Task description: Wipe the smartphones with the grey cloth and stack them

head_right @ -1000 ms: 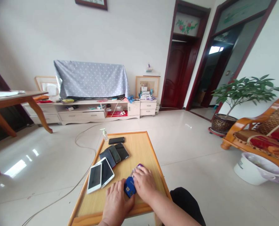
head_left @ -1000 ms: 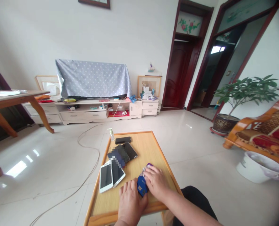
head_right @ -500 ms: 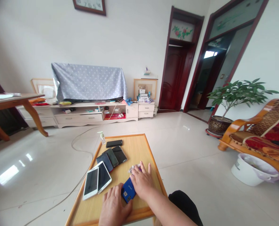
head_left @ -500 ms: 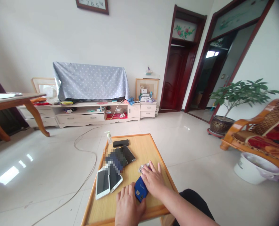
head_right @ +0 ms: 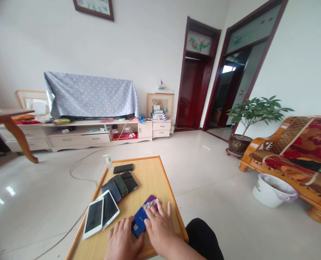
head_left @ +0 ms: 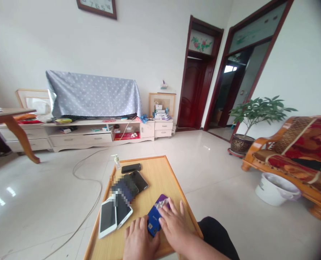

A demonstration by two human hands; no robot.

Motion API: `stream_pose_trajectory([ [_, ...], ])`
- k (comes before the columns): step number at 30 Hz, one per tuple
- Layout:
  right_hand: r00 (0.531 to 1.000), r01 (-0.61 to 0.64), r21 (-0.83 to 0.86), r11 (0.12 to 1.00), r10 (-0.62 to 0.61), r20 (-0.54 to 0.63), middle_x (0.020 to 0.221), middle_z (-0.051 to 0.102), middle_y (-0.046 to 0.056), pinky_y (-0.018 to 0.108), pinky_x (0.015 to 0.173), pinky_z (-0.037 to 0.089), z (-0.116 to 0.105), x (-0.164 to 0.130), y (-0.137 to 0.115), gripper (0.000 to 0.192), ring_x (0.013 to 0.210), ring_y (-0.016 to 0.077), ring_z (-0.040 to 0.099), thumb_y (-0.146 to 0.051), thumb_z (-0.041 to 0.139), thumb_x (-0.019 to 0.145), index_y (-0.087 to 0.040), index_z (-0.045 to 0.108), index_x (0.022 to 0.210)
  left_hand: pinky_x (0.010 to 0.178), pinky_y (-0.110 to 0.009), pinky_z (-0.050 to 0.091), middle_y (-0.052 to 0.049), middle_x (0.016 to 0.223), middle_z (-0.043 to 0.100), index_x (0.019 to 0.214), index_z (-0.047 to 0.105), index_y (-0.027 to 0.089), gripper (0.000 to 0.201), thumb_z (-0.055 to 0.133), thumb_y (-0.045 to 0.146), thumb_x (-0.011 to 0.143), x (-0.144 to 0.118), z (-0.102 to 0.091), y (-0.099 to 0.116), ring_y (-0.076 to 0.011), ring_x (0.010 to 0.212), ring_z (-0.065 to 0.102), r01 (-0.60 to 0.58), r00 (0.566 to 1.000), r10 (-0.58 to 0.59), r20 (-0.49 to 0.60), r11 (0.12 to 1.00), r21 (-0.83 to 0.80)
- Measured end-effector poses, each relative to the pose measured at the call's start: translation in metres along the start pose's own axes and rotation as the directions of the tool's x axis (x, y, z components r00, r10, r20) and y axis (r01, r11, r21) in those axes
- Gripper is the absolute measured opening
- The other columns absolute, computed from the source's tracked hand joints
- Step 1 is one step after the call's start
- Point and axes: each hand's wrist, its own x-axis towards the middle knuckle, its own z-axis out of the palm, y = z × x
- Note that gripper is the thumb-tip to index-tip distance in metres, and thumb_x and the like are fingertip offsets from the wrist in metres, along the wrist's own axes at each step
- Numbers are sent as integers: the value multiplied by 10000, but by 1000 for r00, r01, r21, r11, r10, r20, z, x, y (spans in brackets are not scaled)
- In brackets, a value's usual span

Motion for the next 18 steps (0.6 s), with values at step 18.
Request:
stream_pose_trajectory([
  [18, 1000, -10, -12, 1000, 9, -16, 1447, 545, -41, 714, 1156, 24, 3, -22, -1, 427, 1491, 319, 221, -432, 294, 1040, -448, 472, 1427, 938, -374, 349, -74, 1072, 639, 1127, 628, 215, 367, 611, 367, 793, -9, -5, 0, -264, 1051, 552, -5, 1000, 5, 14, 999, -48],
])
